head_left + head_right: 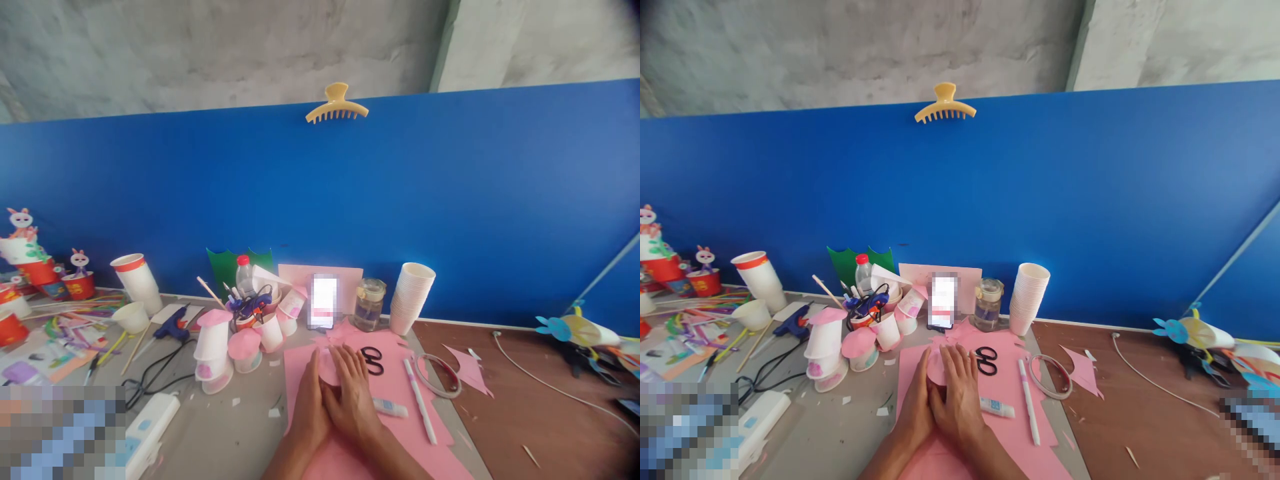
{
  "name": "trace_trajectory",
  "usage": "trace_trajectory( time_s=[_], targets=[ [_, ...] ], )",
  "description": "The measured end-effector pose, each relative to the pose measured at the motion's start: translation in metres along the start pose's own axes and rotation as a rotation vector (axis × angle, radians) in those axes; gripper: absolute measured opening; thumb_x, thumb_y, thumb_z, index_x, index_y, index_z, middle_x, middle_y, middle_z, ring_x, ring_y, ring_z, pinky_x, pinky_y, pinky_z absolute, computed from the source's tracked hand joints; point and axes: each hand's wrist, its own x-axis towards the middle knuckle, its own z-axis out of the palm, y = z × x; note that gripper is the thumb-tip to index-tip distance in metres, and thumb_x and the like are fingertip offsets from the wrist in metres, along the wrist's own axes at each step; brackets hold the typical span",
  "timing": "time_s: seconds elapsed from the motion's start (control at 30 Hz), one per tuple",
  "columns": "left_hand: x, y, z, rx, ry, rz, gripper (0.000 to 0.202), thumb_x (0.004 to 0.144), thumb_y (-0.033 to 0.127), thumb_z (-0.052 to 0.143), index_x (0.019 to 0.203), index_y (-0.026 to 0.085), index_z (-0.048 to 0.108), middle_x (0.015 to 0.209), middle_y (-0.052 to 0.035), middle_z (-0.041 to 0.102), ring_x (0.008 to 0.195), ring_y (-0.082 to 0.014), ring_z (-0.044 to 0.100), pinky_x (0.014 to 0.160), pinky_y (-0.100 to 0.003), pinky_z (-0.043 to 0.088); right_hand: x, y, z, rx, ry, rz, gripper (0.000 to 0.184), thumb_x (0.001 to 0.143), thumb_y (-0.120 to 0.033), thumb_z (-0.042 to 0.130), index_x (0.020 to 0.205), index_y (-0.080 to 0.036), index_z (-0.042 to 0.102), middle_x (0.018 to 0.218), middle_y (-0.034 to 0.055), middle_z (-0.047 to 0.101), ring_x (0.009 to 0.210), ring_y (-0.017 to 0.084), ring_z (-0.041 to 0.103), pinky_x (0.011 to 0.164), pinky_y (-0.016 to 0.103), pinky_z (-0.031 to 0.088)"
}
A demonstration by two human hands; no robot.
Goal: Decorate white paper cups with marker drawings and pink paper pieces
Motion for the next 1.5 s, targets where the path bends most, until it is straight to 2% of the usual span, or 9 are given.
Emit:
trace_trajectory(
  time_s=[0.2, 0.37, 0.6, 0.8, 0.97, 1.1, 1.2, 1.3, 1.5],
  targets=[
    [0.000, -0.005, -0.002, 0.124, -0.063, 0.182, 0.047, 0.079, 0.019, 0.046, 0.125, 0.020, 0.053, 0.132, -0.0099, 0.054, 0.124, -0.0227, 0.047, 0.110, -0.036, 0.032, -0.005, 0.003, 0.010, -0.015, 0.079, 0.024, 0.064, 0.077, -0.017, 0.048, 0.138, -0.012, 0.031, 0.128, 0.0179, 0.052, 0.121, 0.036, 0.043, 0.098, 0.062, 0.032],
    [-0.001, 0.000, -0.002, 0.055, 0.045, 0.054, 0.038, 0.084, 0.022, 0.042, 0.121, 0.018, 0.052, 0.130, -0.0108, 0.054, 0.124, -0.0236, 0.046, 0.109, -0.038, 0.033, -0.005, 0.001, 0.011, 0.001, 0.091, 0.047, 0.059, 0.080, -0.018, 0.048, 0.137, -0.012, 0.034, 0.126, 0.0181, 0.053, 0.119, 0.035, 0.045, 0.097, 0.061, 0.033],
    [-0.002, 0.005, -0.003, 0.023, 0.012, 0.038, 0.026, 0.084, 0.025, 0.045, 0.108, 0.019, 0.055, 0.122, -0.0083, 0.058, 0.116, -0.0225, 0.052, 0.104, -0.036, 0.038, -0.005, 0.002, 0.010, -0.017, 0.084, 0.037, 0.057, 0.080, -0.019, 0.048, 0.135, -0.009, 0.036, 0.126, 0.0195, 0.052, 0.120, 0.036, 0.043, 0.097, 0.061, 0.033],
    [0.001, -0.018, -0.001, 0.128, -0.010, 0.139, 0.047, 0.082, 0.021, 0.047, 0.128, 0.017, 0.045, 0.140, -0.0128, 0.046, 0.131, -0.0235, 0.039, 0.114, -0.038, 0.025, -0.005, 0.003, 0.009, -0.029, 0.057, -0.008, 0.052, 0.083, -0.021, 0.048, 0.133, -0.011, 0.038, 0.124, 0.0186, 0.054, 0.118, 0.035, 0.046, 0.098, 0.060, 0.033],
    [0.002, -0.024, -0.002, 0.200, -0.038, 0.118, 0.057, 0.080, 0.022, 0.047, 0.136, 0.012, 0.038, 0.147, -0.0154, 0.036, 0.135, -0.0246, 0.034, 0.115, -0.037, 0.023, -0.003, 0.003, 0.007, -0.032, 0.010, 0.027, 0.050, 0.085, -0.024, 0.047, 0.133, -0.012, 0.037, 0.126, 0.0177, 0.053, 0.118, 0.034, 0.047, 0.099, 0.061, 0.032],
    [0.002, -0.018, -0.001, 0.162, -0.022, 0.081, 0.058, 0.081, 0.023, 0.044, 0.137, 0.012, 0.036, 0.145, -0.0137, 0.041, 0.135, -0.0226, 0.035, 0.114, -0.035, 0.025, -0.001, 0.003, 0.005, -0.012, -0.043, 0.051, 0.047, 0.086, -0.025, 0.048, 0.131, -0.014, 0.040, 0.125, 0.0158, 0.054, 0.119, 0.033, 0.046, 0.102, 0.060, 0.029],
    [0.001, -0.015, -0.001, 0.153, -0.011, 0.054, 0.057, 0.081, 0.022, 0.043, 0.137, 0.012, 0.037, 0.145, -0.0132, 0.040, 0.134, -0.0223, 0.037, 0.114, -0.035, 0.026, -0.001, 0.002, 0.002, 0.016, -0.051, 0.047, 0.050, 0.083, -0.020, 0.047, 0.132, -0.012, 0.040, 0.126, 0.0161, 0.054, 0.119, 0.033, 0.046, 0.103, 0.060, 0.027],
    [0.001, -0.013, -0.002, 0.188, -0.022, 0.088, 0.058, 0.078, 0.021, 0.049, 0.134, 0.012, 0.040, 0.143, -0.0143, 0.043, 0.131, -0.0246, 0.041, 0.112, -0.036, 0.029, 0.000, 0.001, -0.001, 0.053, -0.072, 0.066, 0.051, 0.082, -0.016, 0.043, 0.132, -0.014, 0.041, 0.126, 0.0137, 0.055, 0.120, 0.031, 0.047, 0.105, 0.059, 0.027],
    [0.002, -0.017, -0.002, 0.191, -0.001, 0.142, 0.056, 0.080, 0.025, 0.051, 0.134, 0.013, 0.041, 0.140, -0.0167, 0.046, 0.129, -0.0272, 0.043, 0.110, -0.040, 0.032, 0.002, 0.005, 0.000, 0.135, -0.021, 0.128, 0.042, 0.087, -0.024, 0.043, 0.128, -0.020, 0.049, 0.124, 0.0102, 0.059, 0.117, 0.029, 0.051, 0.103, 0.056, 0.031]
  ],
)
